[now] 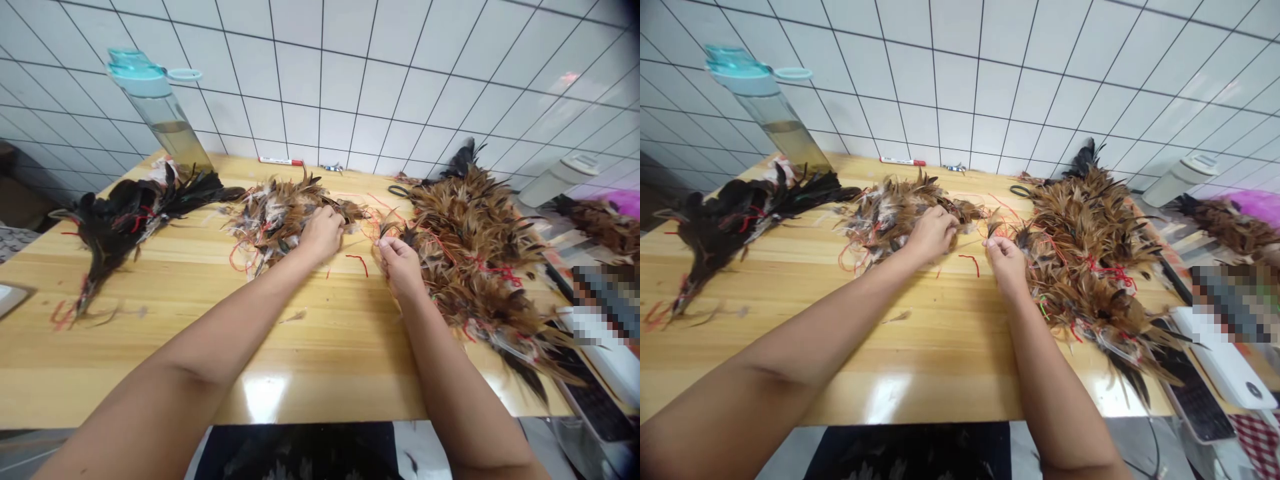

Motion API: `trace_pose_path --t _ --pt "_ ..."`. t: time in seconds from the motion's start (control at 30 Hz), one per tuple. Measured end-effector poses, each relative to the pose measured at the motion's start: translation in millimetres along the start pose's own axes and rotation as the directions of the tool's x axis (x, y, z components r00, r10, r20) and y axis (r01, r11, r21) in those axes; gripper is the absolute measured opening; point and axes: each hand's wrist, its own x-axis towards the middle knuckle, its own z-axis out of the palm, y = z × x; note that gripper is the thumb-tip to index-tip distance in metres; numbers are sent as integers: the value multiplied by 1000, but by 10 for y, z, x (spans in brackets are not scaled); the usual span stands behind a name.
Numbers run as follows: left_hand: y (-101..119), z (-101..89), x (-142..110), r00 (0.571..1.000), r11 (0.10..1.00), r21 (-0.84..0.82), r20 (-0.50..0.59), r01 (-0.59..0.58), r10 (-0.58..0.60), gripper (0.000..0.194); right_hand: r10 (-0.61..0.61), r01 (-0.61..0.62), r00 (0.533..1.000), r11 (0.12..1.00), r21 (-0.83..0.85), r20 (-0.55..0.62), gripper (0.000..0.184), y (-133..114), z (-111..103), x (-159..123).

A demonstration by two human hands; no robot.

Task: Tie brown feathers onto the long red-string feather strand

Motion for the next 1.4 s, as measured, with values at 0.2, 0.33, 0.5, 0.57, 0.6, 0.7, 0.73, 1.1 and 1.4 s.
trace_pose_path --t 0.2,0.33,0.5,0.57,0.6,0.7,0.73,1.1,1.4 --pt "-34 -9 -6 999 992 127 53 3 -10 21 -52 50 997 998 -32 -58 24 37 72 -23" --pt "-20 -39 38 998 987 -164 -60 4 -14 12 -63 57 996 996 -75 -67 24 47 92 -22" --pt "118 -64 56 981 652 -743 35 152 -189 5 -15 12 994 1000 -26 -107 26 48 72 -22" --pt "168 -49 42 971 446 -868 153 220 -182 10 18 -20 993 1000 -16 -117 27 51 62 -24" --pt "186 -36 33 964 371 -892 209 256 -163 13 27 -29 993 999 -14 -119 27 53 58 -24" --pt "213 15 7 945 297 -897 311 327 -99 17 17 -20 992 999 -27 -122 26 69 56 -18" --pt "215 33 2 945 310 -893 317 326 -81 18 10 -14 993 999 -32 -120 26 76 58 -15" --pt "326 10 -17 985 651 -742 163 158 -53 8 63 -62 996 998 13 -65 24 128 66 2" --pt "313 51 -28 994 688 -721 106 90 -19 8 12 -13 999 999 -29 -36 23 78 71 -9"
